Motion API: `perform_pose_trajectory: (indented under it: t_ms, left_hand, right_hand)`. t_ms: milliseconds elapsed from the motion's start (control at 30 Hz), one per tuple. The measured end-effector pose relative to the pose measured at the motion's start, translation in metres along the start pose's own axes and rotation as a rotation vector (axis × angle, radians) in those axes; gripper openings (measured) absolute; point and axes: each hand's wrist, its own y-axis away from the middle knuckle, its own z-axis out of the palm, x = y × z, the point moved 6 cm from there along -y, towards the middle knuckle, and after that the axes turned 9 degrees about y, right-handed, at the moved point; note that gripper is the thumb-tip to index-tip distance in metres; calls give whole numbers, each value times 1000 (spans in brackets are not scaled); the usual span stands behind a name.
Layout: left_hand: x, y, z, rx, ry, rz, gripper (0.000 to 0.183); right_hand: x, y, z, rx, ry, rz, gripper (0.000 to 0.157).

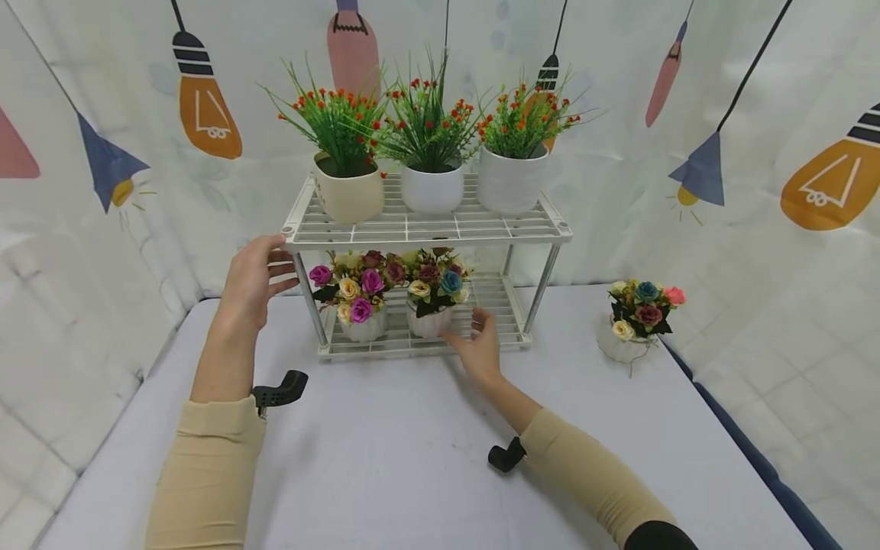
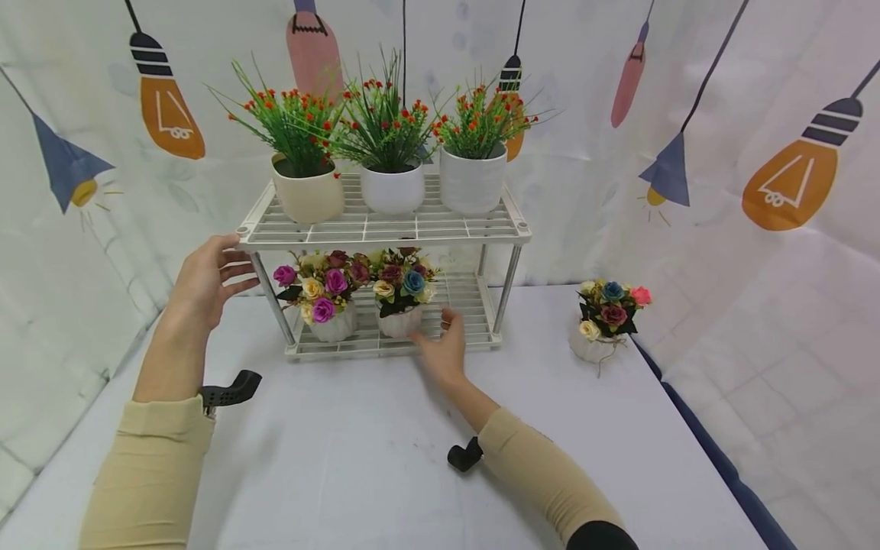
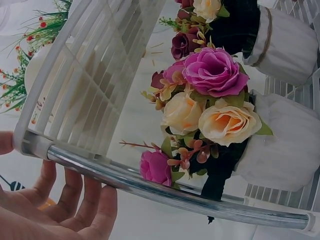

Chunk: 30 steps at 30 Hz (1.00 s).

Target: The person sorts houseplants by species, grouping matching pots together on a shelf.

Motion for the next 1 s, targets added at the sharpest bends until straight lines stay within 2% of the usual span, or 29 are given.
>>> perform_pose_trajectory:
  t_ms: [133, 367, 500, 733, 900, 1000]
  left_hand:
    - [0, 0, 0, -1, -24, 10, 37]
    - [-1, -1, 1, 1, -37, 10, 38]
    - [0, -1, 0, 4, -32, 15, 42]
    - [1, 0, -1, 13, -34, 15, 40]
    - [0, 0, 0, 16, -41, 10, 45]
    - [1, 0, -1, 15, -37, 6, 43]
  right_hand:
    - [7, 5, -25, -8, 23, -10, 64]
    - [18, 13, -77, 22, 74, -6, 58]
    - [26, 15, -108, 50, 62, 55, 56]
    - [50, 17, -157, 150, 97, 198, 54]
    - [61, 22, -184, 193, 119, 232, 49]
    - [63, 24, -199, 263, 114, 213, 42]
